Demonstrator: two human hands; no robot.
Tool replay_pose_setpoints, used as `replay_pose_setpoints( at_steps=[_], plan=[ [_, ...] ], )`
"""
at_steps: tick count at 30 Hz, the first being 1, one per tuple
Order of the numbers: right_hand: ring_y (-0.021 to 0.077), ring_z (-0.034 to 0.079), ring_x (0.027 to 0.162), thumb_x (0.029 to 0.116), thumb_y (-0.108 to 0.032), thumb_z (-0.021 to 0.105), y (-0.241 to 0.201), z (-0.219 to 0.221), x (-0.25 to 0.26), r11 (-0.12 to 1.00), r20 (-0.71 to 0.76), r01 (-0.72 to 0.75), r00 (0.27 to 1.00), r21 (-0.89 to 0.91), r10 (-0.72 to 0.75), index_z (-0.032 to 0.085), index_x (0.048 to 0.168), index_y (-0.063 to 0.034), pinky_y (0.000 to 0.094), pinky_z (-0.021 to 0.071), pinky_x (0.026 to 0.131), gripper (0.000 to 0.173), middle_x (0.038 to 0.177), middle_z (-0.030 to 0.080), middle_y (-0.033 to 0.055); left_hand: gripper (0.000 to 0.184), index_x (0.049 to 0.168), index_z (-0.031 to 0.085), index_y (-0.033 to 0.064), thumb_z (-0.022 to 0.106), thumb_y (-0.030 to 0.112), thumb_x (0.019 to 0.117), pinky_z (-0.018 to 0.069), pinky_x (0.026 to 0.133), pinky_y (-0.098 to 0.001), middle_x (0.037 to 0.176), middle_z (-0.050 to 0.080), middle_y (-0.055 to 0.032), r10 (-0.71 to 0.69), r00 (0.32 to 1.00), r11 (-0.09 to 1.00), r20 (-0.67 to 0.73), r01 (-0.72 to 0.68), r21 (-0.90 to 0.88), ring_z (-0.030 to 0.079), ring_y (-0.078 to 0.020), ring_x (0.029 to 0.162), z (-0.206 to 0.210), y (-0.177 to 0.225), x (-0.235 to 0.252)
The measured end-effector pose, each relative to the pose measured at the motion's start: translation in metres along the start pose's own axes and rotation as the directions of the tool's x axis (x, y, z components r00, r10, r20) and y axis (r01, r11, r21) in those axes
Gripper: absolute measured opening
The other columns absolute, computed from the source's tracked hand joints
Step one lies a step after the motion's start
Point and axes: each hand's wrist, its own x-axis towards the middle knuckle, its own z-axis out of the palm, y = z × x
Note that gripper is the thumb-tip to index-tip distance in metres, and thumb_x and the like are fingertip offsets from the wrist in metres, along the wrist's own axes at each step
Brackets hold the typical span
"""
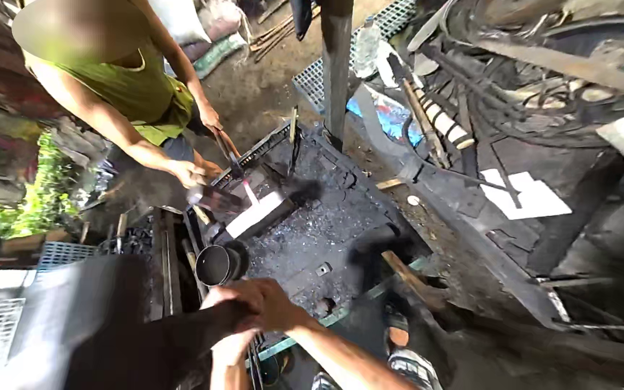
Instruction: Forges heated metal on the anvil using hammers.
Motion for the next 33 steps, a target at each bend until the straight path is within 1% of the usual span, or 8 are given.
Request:
replay_pose_setpoints(
  at_steps=[5, 10, 15, 21, 24, 27, 30, 33],
  plan=[
    [0.0281, 0.073, 0.089, 0.0730, -0.042, 0.084, 0.118, 0.008, 0.057, 0.953, -0.017, -0.272, 0.962, -0.135, 0.273, 0.074, 0.110, -0.0096, 0.0551, 0.0596, 0.076, 0.050, 0.096, 0.076, 0.0103, 0.031, 0.104, 0.069, 0.0170, 0.083, 0.037, 0.0840, 0.0567, 0.063, -0.0361, 0.077, 0.068, -0.0004, 0.076, 0.995, 0.997, -0.069, -0.076, 0.009, 0.064, -0.0149, 0.065, -0.047, -0.111, 0.070],
    [0.0327, 0.072, 0.096, 0.0816, -0.036, 0.070, 0.199, 0.033, -0.112, 0.301, 0.111, -0.901, 0.280, -0.312, 0.954, 0.070, 0.112, -0.0112, 0.0606, 0.0578, 0.080, 0.039, 0.102, 0.074, 0.0137, 0.019, 0.104, 0.058, 0.0034, 0.064, 0.019, 0.0945, 0.0548, 0.049, -0.0378, 0.058, 0.054, -0.0036, -0.716, 0.613, 0.698, -0.335, 0.637, -0.327, 0.056, -0.0178, 0.047, -0.048, -0.310, -0.066],
    [0.0296, 0.073, 0.091, 0.0759, -0.036, 0.078, 0.091, 0.016, -0.146, 0.627, 0.241, -0.725, 0.579, -0.286, 0.779, 0.071, 0.116, -0.0195, 0.0596, 0.0579, 0.078, 0.044, 0.097, 0.075, 0.0093, 0.056, 0.114, 0.061, 0.0084, 0.091, 0.029, 0.0715, 0.0600, 0.060, -0.0394, 0.078, 0.070, -0.0077, -0.543, 0.706, 0.840, -0.455, 0.456, -0.295, 0.068, -0.0190, 0.063, 0.002, -0.158, -0.120],
    [0.0235, 0.074, 0.093, 0.0809, -0.050, 0.080, -0.010, 0.011, 0.001, 0.999, 0.024, -0.040, 0.999, -0.023, 0.040, 0.074, 0.117, -0.0135, 0.0514, 0.0609, 0.077, 0.052, 0.101, 0.077, 0.0070, 0.037, 0.109, 0.071, 0.0142, 0.085, 0.034, 0.0822, 0.0604, 0.077, -0.0396, 0.089, 0.073, -0.0048, 0.086, 0.990, 0.996, 0.113, -0.090, 0.028, 0.070, -0.0200, 0.079, -0.015, 0.020, 0.004],
    [0.0281, 0.073, 0.090, 0.0793, -0.045, 0.079, -0.008, 0.004, 0.095, 0.960, -0.096, 0.206, 0.969, -0.187, -0.227, 0.075, 0.111, -0.0121, 0.0521, 0.0587, 0.074, 0.046, 0.098, 0.076, 0.0093, 0.038, 0.110, 0.070, 0.0177, 0.078, 0.045, 0.0856, 0.0580, 0.067, -0.0349, 0.084, 0.071, 0.0001, 0.274, 0.951, 0.953, 0.143, -0.288, 0.093, 0.066, -0.0150, 0.071, -0.026, 0.040, 0.079],
    [0.0243, 0.071, 0.077, 0.0726, -0.042, 0.086, 0.093, 0.009, 0.089, 0.982, -0.068, -0.112, 0.992, -0.149, 0.103, 0.073, 0.100, -0.0105, 0.0515, 0.0583, 0.066, 0.043, 0.084, 0.073, 0.0071, 0.037, 0.104, 0.069, 0.0182, 0.084, 0.043, 0.0810, 0.0550, 0.059, -0.0328, 0.076, 0.067, 0.0009, 0.169, 0.985, 0.986, 0.048, -0.168, -0.007, 0.062, -0.0132, 0.064, -0.055, -0.077, 0.092],
    [0.0255, 0.073, 0.095, 0.0791, -0.036, 0.076, 0.202, 0.037, -0.041, 0.640, 0.053, -0.743, 0.644, -0.198, 0.764, 0.070, 0.119, -0.0160, 0.0549, 0.0595, 0.082, 0.045, 0.102, 0.075, 0.0083, 0.029, 0.104, 0.065, 0.0117, 0.078, 0.030, 0.0865, 0.0570, 0.053, -0.0345, 0.070, 0.064, -0.0020, -0.402, 0.902, 0.897, -0.158, 0.354, -0.265, 0.062, -0.0140, 0.056, -0.076, -0.266, 0.003],
    [0.0301, 0.072, 0.091, 0.0756, -0.034, 0.071, 0.209, 0.034, -0.094, 0.411, 0.088, -0.862, 0.403, -0.298, 0.911, 0.068, 0.110, -0.0133, 0.0586, 0.0581, 0.074, 0.040, 0.096, 0.073, 0.0110, 0.029, 0.105, 0.057, 0.0054, 0.071, 0.028, 0.0926, 0.0557, 0.052, -0.0385, 0.061, 0.056, -0.0031, -0.612, 0.754, 0.781, -0.239, 0.528, -0.335, 0.057, -0.0174, 0.050, -0.060, -0.302, -0.045]
  ],
)
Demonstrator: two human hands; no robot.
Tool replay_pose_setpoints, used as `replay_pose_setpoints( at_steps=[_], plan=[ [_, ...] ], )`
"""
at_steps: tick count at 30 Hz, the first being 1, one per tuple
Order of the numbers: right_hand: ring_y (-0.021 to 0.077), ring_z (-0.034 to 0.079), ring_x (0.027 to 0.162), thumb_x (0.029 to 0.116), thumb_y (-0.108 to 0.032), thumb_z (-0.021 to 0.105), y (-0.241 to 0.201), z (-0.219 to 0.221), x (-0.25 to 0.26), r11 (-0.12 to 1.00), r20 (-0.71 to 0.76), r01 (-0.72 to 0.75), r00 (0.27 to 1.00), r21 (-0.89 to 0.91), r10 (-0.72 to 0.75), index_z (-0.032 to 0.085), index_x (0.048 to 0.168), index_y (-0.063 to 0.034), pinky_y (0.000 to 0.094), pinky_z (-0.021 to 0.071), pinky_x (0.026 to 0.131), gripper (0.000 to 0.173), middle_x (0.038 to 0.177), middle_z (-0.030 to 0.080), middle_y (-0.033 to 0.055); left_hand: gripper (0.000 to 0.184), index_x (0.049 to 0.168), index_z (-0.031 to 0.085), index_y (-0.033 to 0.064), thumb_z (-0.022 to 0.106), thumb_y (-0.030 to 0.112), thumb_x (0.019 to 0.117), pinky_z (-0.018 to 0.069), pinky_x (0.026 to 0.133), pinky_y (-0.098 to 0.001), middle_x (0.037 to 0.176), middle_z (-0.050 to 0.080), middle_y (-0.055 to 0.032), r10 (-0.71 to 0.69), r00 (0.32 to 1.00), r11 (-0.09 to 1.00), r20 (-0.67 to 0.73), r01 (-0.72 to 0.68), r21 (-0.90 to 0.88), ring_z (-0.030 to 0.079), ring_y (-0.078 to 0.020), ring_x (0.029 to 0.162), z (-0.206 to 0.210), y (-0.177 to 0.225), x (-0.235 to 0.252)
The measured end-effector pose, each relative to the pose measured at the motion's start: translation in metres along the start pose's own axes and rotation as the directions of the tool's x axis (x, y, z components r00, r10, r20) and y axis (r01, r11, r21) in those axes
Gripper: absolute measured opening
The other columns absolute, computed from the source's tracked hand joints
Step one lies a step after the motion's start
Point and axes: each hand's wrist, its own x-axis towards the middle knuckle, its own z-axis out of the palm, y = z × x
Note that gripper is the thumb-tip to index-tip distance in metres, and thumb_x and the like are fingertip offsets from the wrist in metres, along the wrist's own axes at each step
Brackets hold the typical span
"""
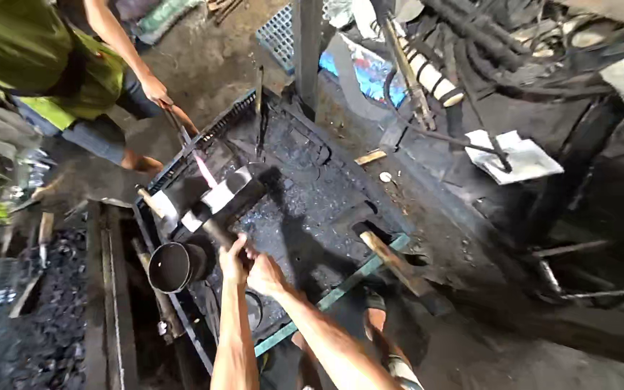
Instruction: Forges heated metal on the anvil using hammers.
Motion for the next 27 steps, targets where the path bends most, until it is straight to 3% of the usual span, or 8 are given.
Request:
replay_pose_setpoints(
  at_steps=[4, 8, 11, 15, 18, 21, 23, 27],
  plan=[
    [0.0223, 0.074, 0.090, 0.0736, -0.044, 0.080, -0.031, -0.017, -0.097, 0.889, -0.076, 0.457, 0.887, 0.008, -0.455, 0.071, 0.125, -0.0243, 0.0554, 0.0603, 0.076, 0.056, 0.099, 0.077, 0.0020, 0.037, 0.111, 0.068, 0.0149, 0.086, 0.027, 0.0811, 0.0585, 0.060, -0.0331, 0.079, 0.070, -0.0019, 0.371, 0.912, 0.922, 0.176, -0.385, 0.051, 0.065, -0.0134, 0.064, 0.047, 0.086, -0.120],
    [0.0213, 0.073, 0.092, 0.0785, -0.053, 0.078, -0.123, -0.040, -0.155, 0.510, -0.297, 0.860, 0.481, -0.020, -0.825, 0.075, 0.111, -0.0167, 0.0497, 0.0607, 0.078, 0.049, 0.099, 0.077, 0.0042, 0.031, 0.105, 0.072, 0.0170, 0.086, 0.032, 0.0821, 0.0601, 0.073, -0.0349, 0.084, 0.071, 0.0002, 0.603, 0.683, 0.663, 0.412, -0.716, 0.217, 0.067, -0.0137, 0.073, 0.085, 0.212, -0.178],
    [0.0281, 0.073, 0.099, 0.0749, -0.044, 0.082, -0.219, -0.086, -0.177, 0.412, -0.262, 0.908, 0.379, -0.081, -0.887, 0.075, 0.115, -0.0090, 0.0546, 0.0573, 0.086, 0.053, 0.105, 0.077, 0.0103, 0.030, 0.107, 0.072, 0.0157, 0.082, 0.034, 0.0855, 0.0594, 0.068, -0.0348, 0.081, 0.071, -0.0002, 0.655, 0.547, 0.542, 0.522, -0.821, 0.179, 0.066, -0.0143, 0.069, 0.113, 0.309, -0.171],
    [0.0232, 0.071, 0.079, 0.0697, -0.040, 0.086, -0.268, -0.109, -0.115, 0.358, -0.387, 0.928, 0.297, -0.097, -0.873, 0.075, 0.097, -0.0082, 0.0491, 0.0565, 0.067, 0.043, 0.086, 0.073, 0.0067, 0.029, 0.107, 0.069, 0.0193, 0.081, 0.035, 0.0863, 0.0566, 0.060, -0.0323, 0.073, 0.064, 0.0044, 0.652, 0.502, 0.544, 0.569, -0.832, 0.110, 0.061, -0.0118, 0.061, 0.125, 0.342, -0.103],
    [0.0232, 0.072, 0.082, 0.0701, -0.039, 0.087, -0.173, -0.074, -0.025, 0.671, -0.350, 0.740, 0.618, -0.043, -0.704, 0.074, 0.107, -0.0123, 0.0525, 0.0593, 0.068, 0.047, 0.090, 0.075, 0.0058, 0.038, 0.112, 0.067, 0.0197, 0.085, 0.035, 0.0819, 0.0567, 0.060, -0.0305, 0.080, 0.067, 0.0025, 0.599, 0.689, 0.726, 0.407, -0.682, 0.086, 0.062, -0.0106, 0.064, 0.075, 0.221, -0.020],
    [0.0265, 0.072, 0.099, 0.0814, -0.034, 0.073, -0.032, -0.004, 0.019, 0.983, -0.066, 0.170, 0.984, 0.075, -0.165, 0.068, 0.123, -0.0171, 0.0562, 0.0586, 0.084, 0.045, 0.105, 0.074, 0.0091, 0.031, 0.109, 0.063, 0.0092, 0.075, 0.031, 0.0895, 0.0573, 0.055, -0.0368, 0.071, 0.063, -0.0031, 0.145, 0.987, 0.982, 0.068, -0.152, 0.111, 0.062, -0.0161, 0.056, -0.001, 0.035, 0.020],
    [0.0267, 0.070, 0.102, 0.0863, -0.031, 0.070, 0.004, 0.009, 0.017, 0.984, -0.010, 0.079, 0.997, 0.159, -0.078, 0.068, 0.121, -0.0119, 0.0540, 0.0567, 0.089, 0.040, 0.107, 0.073, 0.0116, 0.034, 0.109, 0.060, 0.0008, 0.068, 0.032, 0.0968, 0.0576, 0.053, -0.0397, 0.064, 0.060, -0.0075, -0.018, 0.996, 0.977, -0.089, 0.037, 0.212, 0.060, -0.0200, 0.052, -0.002, -0.004, 0.018],
    [0.0185, 0.073, 0.084, 0.0772, -0.035, 0.080, -0.033, -0.023, -0.060, 0.813, -0.267, 0.535, 0.838, 0.228, -0.476, 0.072, 0.107, -0.0085, 0.0463, 0.0610, 0.075, 0.041, 0.090, 0.075, 0.0063, 0.065, 0.116, 0.058, 0.0012, 0.088, 0.044, 0.0770, 0.0608, 0.063, -0.0393, 0.084, 0.069, -0.0073, 0.336, 0.942, 0.900, 0.018, -0.326, 0.288, 0.067, -0.0185, 0.068, 0.059, 0.081, -0.071]
  ],
)
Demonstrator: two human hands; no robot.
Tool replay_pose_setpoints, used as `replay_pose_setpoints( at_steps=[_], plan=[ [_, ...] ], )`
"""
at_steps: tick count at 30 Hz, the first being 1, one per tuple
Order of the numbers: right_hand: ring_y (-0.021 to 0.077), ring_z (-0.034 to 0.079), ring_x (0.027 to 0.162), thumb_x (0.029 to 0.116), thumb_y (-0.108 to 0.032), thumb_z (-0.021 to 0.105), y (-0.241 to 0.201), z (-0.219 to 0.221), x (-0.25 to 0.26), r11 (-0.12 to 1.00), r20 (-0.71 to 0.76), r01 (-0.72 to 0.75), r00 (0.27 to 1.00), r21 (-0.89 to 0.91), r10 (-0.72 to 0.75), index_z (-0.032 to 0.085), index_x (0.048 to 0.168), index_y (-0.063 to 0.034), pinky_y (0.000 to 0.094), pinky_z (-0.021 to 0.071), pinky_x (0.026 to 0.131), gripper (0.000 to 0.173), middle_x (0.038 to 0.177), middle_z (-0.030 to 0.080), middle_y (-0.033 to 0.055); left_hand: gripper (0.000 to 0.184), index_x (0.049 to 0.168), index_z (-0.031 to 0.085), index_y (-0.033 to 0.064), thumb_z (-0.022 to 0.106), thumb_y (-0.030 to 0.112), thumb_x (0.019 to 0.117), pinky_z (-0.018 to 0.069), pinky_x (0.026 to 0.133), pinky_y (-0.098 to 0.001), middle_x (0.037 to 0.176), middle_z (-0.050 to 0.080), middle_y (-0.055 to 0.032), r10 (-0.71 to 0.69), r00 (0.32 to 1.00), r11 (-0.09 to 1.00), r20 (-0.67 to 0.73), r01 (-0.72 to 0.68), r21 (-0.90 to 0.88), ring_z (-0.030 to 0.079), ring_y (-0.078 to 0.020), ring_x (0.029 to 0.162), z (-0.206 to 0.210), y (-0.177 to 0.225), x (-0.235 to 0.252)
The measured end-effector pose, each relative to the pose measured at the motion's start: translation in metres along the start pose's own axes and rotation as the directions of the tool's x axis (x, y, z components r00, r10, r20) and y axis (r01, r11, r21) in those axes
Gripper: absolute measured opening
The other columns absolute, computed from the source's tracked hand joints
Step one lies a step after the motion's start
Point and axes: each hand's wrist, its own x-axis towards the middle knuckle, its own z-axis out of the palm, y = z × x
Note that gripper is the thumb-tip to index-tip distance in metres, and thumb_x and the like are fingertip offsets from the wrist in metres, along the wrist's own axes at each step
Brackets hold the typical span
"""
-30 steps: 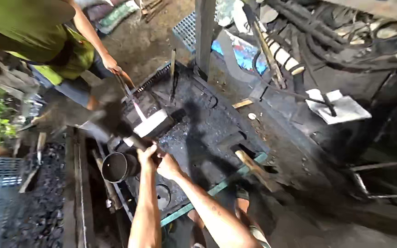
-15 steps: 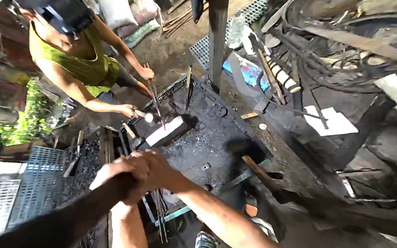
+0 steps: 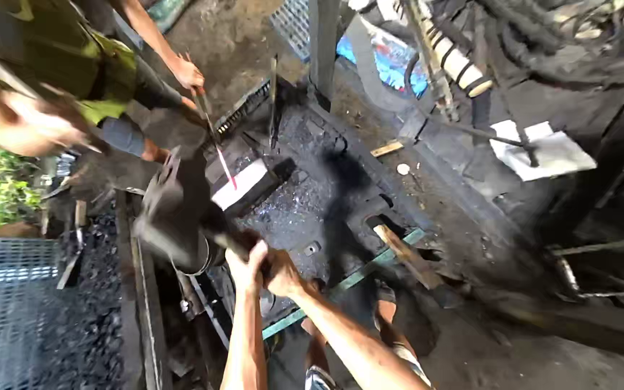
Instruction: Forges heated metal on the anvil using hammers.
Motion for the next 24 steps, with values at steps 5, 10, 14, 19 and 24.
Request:
replay_pose_setpoints(
  at_steps=[5, 10, 14, 19, 24],
  plan=[
    [0.0245, 0.070, 0.111, 0.0843, -0.027, 0.081, -0.221, -0.077, -0.006, 0.997, 0.292, 0.071, 0.955, -0.024, -0.061, 0.073, 0.122, -0.0018, 0.0456, 0.0522, 0.101, 0.046, 0.116, 0.075, 0.0141, 0.039, 0.113, 0.071, 0.0165, 0.088, 0.031, 0.0809, 0.0602, 0.075, -0.0260, 0.091, 0.073, 0.0042, 0.357, 0.875, 0.928, 0.327, -0.373, -0.016, 0.069, -0.0071, 0.079, 0.026, 0.192, -0.016],
    [0.0267, 0.072, 0.085, 0.0675, -0.038, 0.086, -0.189, -0.013, 0.072, 0.881, -0.022, 0.472, 0.881, -0.031, -0.473, 0.074, 0.103, -0.0080, 0.0543, 0.0581, 0.071, 0.048, 0.089, 0.075, 0.0094, 0.038, 0.110, 0.068, 0.0148, 0.085, 0.035, 0.0825, 0.0569, 0.061, -0.0334, 0.074, 0.066, 0.0003, 0.484, 0.796, 0.869, 0.363, -0.485, -0.096, 0.063, -0.0143, 0.063, 0.002, 0.220, 0.049],
    [0.0246, 0.072, 0.090, 0.0761, -0.041, 0.081, -0.051, 0.000, 0.092, 0.979, 0.070, 0.036, 0.997, -0.203, -0.022, 0.071, 0.114, -0.0155, 0.0557, 0.0589, 0.076, 0.046, 0.095, 0.075, 0.0067, 0.043, 0.116, 0.065, 0.0176, 0.083, 0.036, 0.0816, 0.0568, 0.058, -0.0312, 0.086, 0.068, 0.0004, 0.244, 0.955, 0.963, 0.167, -0.218, -0.156, 0.062, -0.0117, 0.064, -0.012, 0.048, 0.084],
    [0.0315, 0.072, 0.096, 0.0801, -0.037, 0.069, 0.077, 0.015, 0.028, 0.750, 0.084, -0.557, 0.780, -0.357, 0.620, 0.069, 0.112, -0.0105, 0.0596, 0.0582, 0.078, 0.041, 0.101, 0.074, 0.0125, 0.026, 0.104, 0.062, 0.0027, 0.064, 0.028, 0.0953, 0.0554, 0.052, -0.0397, 0.059, 0.055, -0.0045, -0.412, 0.911, 0.886, 0.031, 0.408, -0.220, 0.056, -0.0186, 0.048, -0.021, -0.139, 0.037],
    [0.0313, 0.073, 0.096, 0.0766, -0.033, 0.076, -0.010, -0.002, -0.054, 0.771, 0.171, -0.486, 0.790, -0.411, 0.589, 0.066, 0.127, -0.0157, 0.0587, 0.0587, 0.081, 0.054, 0.103, 0.075, 0.0117, 0.067, 0.134, 0.054, -0.0001, 0.082, 0.034, 0.0835, 0.0613, 0.064, -0.0433, 0.089, 0.069, -0.0124, -0.222, 0.975, 0.955, -0.023, 0.213, -0.206, 0.067, -0.0222, 0.069, -0.016, -0.024, -0.051]
  ],
)
